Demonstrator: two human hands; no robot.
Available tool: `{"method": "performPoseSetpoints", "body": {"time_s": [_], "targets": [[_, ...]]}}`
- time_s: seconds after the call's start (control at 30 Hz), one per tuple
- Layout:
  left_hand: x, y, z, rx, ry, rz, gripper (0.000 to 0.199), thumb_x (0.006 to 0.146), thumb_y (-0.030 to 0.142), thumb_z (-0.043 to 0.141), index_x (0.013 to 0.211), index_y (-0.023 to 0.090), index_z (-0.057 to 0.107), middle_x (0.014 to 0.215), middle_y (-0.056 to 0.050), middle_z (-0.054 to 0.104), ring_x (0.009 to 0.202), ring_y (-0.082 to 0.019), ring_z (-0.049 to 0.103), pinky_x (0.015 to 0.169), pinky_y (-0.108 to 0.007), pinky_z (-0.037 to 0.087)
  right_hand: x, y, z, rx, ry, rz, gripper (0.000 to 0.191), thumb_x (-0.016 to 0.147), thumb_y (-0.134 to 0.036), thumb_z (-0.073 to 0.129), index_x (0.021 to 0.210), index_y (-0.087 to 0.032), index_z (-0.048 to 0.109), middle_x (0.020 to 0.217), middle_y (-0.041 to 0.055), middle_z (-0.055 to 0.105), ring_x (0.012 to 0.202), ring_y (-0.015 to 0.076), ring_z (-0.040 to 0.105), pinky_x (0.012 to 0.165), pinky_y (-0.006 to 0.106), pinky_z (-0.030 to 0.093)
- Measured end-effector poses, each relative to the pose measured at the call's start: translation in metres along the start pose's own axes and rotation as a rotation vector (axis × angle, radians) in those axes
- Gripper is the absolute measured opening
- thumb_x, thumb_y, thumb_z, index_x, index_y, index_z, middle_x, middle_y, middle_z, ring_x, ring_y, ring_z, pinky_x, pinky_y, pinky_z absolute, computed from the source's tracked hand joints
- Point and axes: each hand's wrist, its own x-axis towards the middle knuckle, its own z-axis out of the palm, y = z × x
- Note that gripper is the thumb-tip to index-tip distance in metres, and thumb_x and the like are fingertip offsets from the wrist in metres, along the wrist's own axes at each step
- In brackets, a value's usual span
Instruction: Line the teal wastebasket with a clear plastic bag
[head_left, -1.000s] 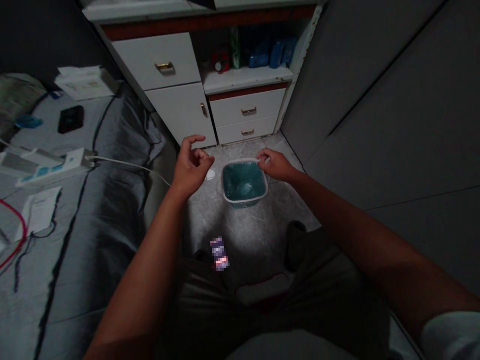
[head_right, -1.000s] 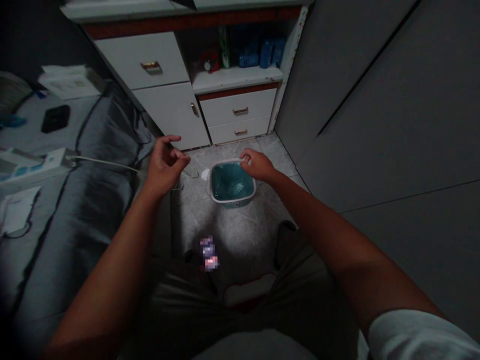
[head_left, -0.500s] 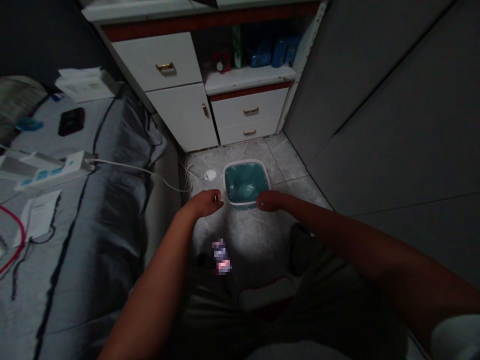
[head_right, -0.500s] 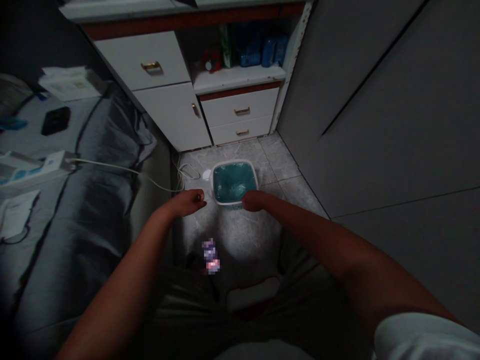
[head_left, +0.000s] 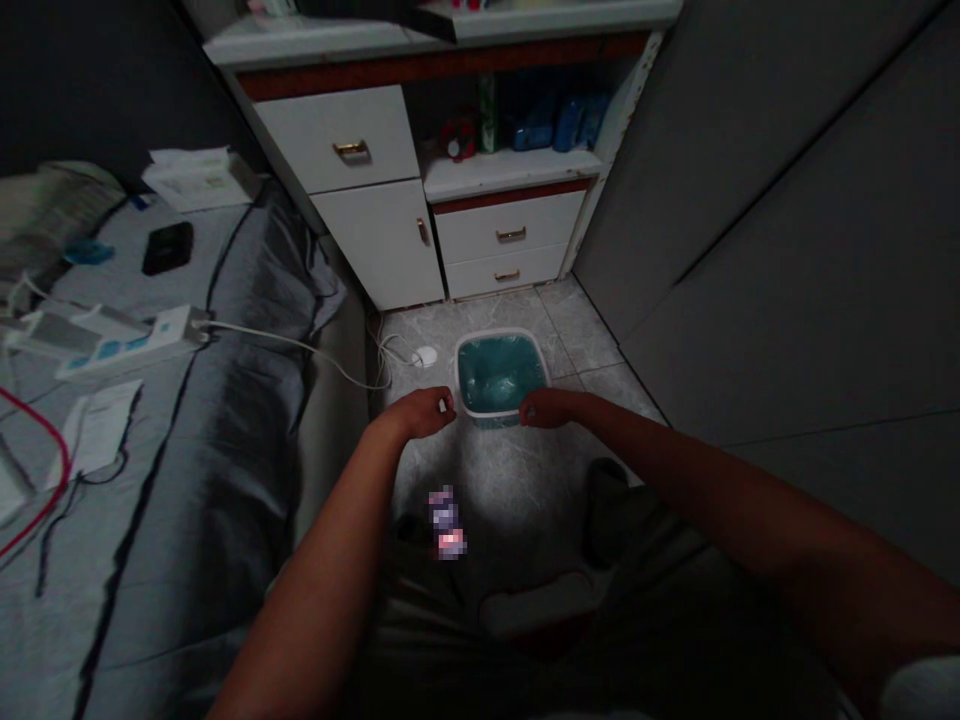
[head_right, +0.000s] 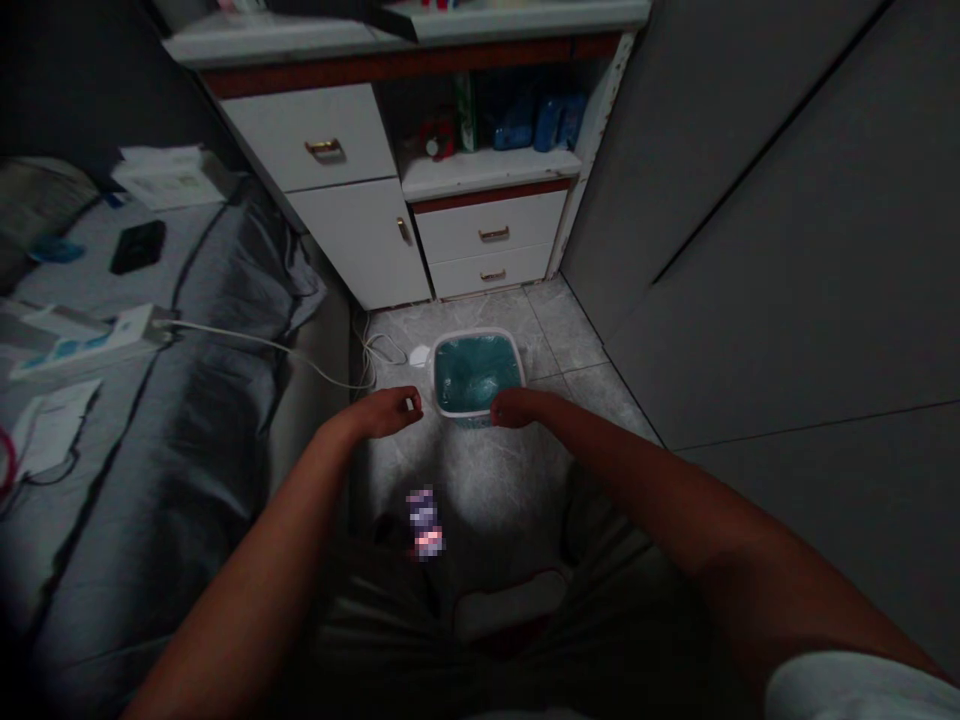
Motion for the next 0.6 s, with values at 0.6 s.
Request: {"method": "performPoseSetpoints", "body": {"time_s": [0.6], "targets": [[0.014,0.001,0.006,0.101,-0.043,-0.007,0.024,0.091,0.027,0.063,0.112,0.025,0.074,0.108,-0.008,0.081,0.093,-0.024,0.076,0.084,-0.031,0.054,-0.038,0.001,-0.111,0.412,0.336,0.089,0.044,0.095,-0.006,0.048,0.124,-0.014,0.079,0.102,0.0067,0.080,0.054,0.0068,0.063,0.053,0.015,0.048]]}}
